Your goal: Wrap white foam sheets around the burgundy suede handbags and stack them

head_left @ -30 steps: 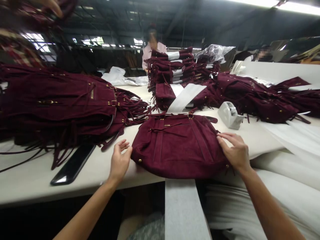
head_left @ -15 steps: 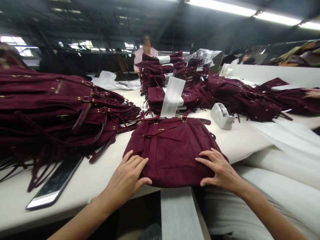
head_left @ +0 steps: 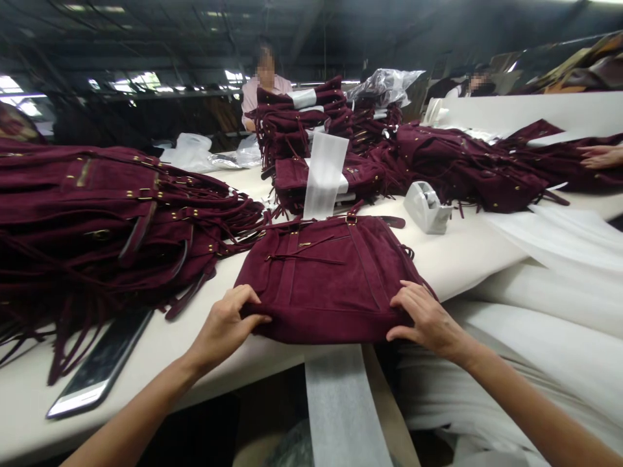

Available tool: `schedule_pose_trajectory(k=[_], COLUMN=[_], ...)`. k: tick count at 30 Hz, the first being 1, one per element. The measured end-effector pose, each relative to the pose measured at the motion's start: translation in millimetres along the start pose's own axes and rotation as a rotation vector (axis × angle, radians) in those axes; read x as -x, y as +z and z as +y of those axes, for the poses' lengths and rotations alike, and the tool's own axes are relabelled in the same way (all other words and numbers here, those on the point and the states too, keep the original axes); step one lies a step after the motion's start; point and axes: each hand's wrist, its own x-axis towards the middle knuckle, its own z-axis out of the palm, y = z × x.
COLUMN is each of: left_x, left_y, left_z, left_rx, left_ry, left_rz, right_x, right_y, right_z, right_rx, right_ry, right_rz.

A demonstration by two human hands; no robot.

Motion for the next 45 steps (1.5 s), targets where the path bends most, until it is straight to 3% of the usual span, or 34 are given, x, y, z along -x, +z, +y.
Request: schedule_pose_trajectory(k=[3, 5, 8, 10, 14, 16, 19, 22, 25, 31, 37, 41, 45], left_x=[-5.4, -9.6, -16.9, -22.4, -32.3, -35.7, -39.1, -41.5, -43.4, -42.0, -40.9, -49.3, -65.4], left_y=[0.7, 0.4, -1.3, -3.1, -7.1, -9.1, -10.8, -10.5, -9.1, -6.5, -15.2, -20.4, -21.6], left_z=[8.2, 12.3, 13.0, 10.5, 1.4, -5.1, -15.1, -21.0, -21.3, -18.6, -10.4, 11.4, 28.0], left_rx=[0.146, 0.178, 0.073, -0.091, -0.321, -0.284, -0.147, -0.013, 0.065, 0.041, -0.06, -0.416, -0.713], left_ry=[-0.162, -0.202, -0.189, -0.133, 0.025, 0.041, -0.028, -0.086, -0.123, -0.081, -0.115, -0.048, 0.055], left_rz=[0.084, 0.156, 0.22, 0.221, 0.028, -0.079, -0.083, -0.035, -0.024, 0.007, -0.022, -0.14, -0.152], right_x=[-7.3, -17.4, -41.3, -61.0, -90.0, -89.7, -72.4, -53.0, -46.2, -54.1, -88.9, -136.7, -168.2], right_y=[-3.6, -13.7, -37.9, -55.6, -81.6, -85.9, -77.0, -55.3, -35.3, -21.7, -48.3, -61.2, -51.2], right_z=[-4.8, -8.2, -2.9, 13.5, 56.1, 57.8, 24.9, -17.0, -34.0, -27.9, -6.1, 27.5, 42.1], right_rx=[-0.048, -0.091, -0.154, -0.162, -0.016, -0.063, -0.167, -0.045, 0.044, -0.021, -0.277, -0.098, 0.14], right_ry=[0.085, 0.148, 0.216, 0.224, 0.306, 0.32, 0.215, 0.123, 0.14, 0.281, 0.309, 0.216, 0.135], right_rz=[-0.051, -0.107, -0.195, -0.232, -0.117, -0.066, -0.064, -0.048, -0.034, -0.208, -0.366, -0.43, -0.503])
